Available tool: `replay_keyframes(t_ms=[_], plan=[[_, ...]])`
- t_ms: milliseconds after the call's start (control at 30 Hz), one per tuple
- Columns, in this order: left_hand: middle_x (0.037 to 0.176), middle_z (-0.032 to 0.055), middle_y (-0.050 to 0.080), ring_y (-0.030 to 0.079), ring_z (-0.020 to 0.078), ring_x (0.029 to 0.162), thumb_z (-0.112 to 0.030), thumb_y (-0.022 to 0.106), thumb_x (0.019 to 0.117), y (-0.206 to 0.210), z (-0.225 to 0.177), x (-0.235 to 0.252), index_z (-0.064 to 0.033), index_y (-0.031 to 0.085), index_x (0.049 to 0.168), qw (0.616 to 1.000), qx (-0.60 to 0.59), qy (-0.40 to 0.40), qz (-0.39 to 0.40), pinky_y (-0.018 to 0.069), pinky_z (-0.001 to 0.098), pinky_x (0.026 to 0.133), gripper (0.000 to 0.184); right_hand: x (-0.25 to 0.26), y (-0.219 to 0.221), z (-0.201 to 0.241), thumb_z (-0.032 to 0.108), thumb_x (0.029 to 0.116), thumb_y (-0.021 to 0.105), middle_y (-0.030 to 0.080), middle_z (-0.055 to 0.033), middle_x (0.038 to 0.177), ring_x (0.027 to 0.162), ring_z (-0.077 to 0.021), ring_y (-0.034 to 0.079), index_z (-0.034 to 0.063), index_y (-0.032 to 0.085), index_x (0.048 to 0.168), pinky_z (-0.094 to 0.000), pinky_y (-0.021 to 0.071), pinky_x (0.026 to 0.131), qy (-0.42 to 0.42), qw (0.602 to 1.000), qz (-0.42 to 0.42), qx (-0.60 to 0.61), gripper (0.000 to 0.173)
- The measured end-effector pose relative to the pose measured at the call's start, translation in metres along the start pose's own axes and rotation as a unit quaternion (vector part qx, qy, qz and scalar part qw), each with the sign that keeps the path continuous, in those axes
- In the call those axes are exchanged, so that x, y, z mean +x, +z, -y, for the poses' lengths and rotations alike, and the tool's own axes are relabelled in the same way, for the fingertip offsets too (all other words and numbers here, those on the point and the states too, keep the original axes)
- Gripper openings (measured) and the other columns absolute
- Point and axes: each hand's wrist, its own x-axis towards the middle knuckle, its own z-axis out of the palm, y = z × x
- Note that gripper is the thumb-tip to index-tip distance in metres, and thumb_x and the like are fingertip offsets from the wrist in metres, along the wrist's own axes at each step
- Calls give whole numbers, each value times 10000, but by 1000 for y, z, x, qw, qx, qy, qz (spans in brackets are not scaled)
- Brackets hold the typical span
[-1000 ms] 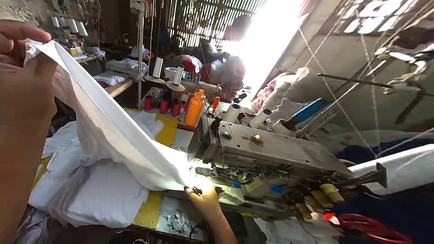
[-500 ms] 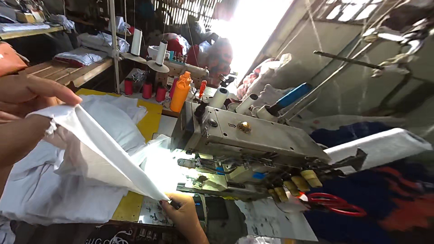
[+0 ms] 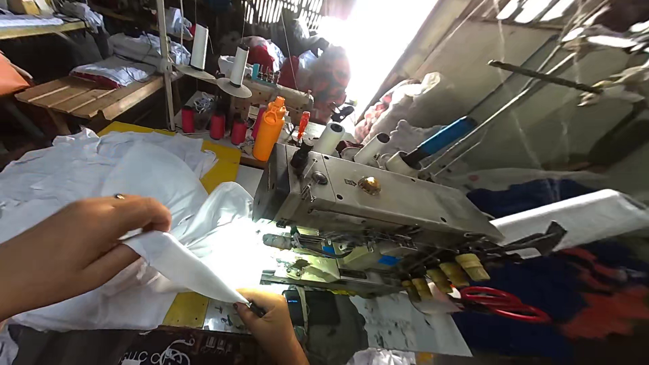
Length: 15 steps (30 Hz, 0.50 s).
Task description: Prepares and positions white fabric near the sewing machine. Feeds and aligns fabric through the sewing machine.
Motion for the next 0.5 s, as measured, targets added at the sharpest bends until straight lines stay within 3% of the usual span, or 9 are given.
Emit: replay_keyframes(t_ms=[67, 167, 267, 400, 467, 500], plan=[[830, -148, 630, 595, -75, 754, -325, 472, 1045, 15, 17, -10, -229, 618, 1042, 990, -121, 25, 65, 502, 126, 632, 175, -1, 0, -1, 50, 889, 707, 779, -60, 953, 798, -51, 716, 11, 786, 1011, -223, 606, 744, -8, 1000, 1, 2, 151], [759, -140, 617, 562, -87, 682, -250, 589, 967, 25, 27, -11, -193, 661, 998, 962, -244, 44, 114, 464, 93, 583, 96, -1, -1, 0, 41, 889, 708, 779, -68, 976, 825, -59, 722, 6, 785, 1013, -229, 610, 762, -12, 1000, 6, 10, 150], [736, -161, 616, 540, -88, 655, -294, 656, 897, 26, 31, -9, -227, 705, 926, 986, -141, 58, 67, 452, 103, 570, 88, 0, -2, 2, 53, 893, 707, 776, -56, 947, 788, -46, 706, 13, 784, 995, -221, 599, 734, -14, 1000, 8, 7, 133], [772, -142, 645, 632, 15, 724, -373, 591, 889, 30, 29, -9, -265, 698, 858, 994, 81, 42, 57, 531, 263, 625, 155, 0, -3, 3, 75, 896, 712, 765, -39, 911, 713, -29, 666, 25, 783, 981, -202, 572, 668, -6, 1000, 9, -3, 122], [788, -113, 641, 644, 62, 766, -379, 563, 911, 33, 28, -8, -250, 692, 848, 991, 112, 36, 58, 533, 319, 671, 192, 0, -4, 2, 84, 889, 712, 763, -35, 905, 727, -34, 671, 31, 784, 969, -207, 576, 679, 0, 1000, 11, -17, 120], [800, -130, 634, 630, 34, 777, -391, 559, 919, 34, 28, -7, -259, 689, 863, 993, 100, 32, 61, 531, 282, 679, 193, 0, -4, 2, 91, 890, 710, 764, -34, 908, 747, -37, 682, 33, 784, 967, -212, 584, 695, 1, 1000, 14, -23, 121]])
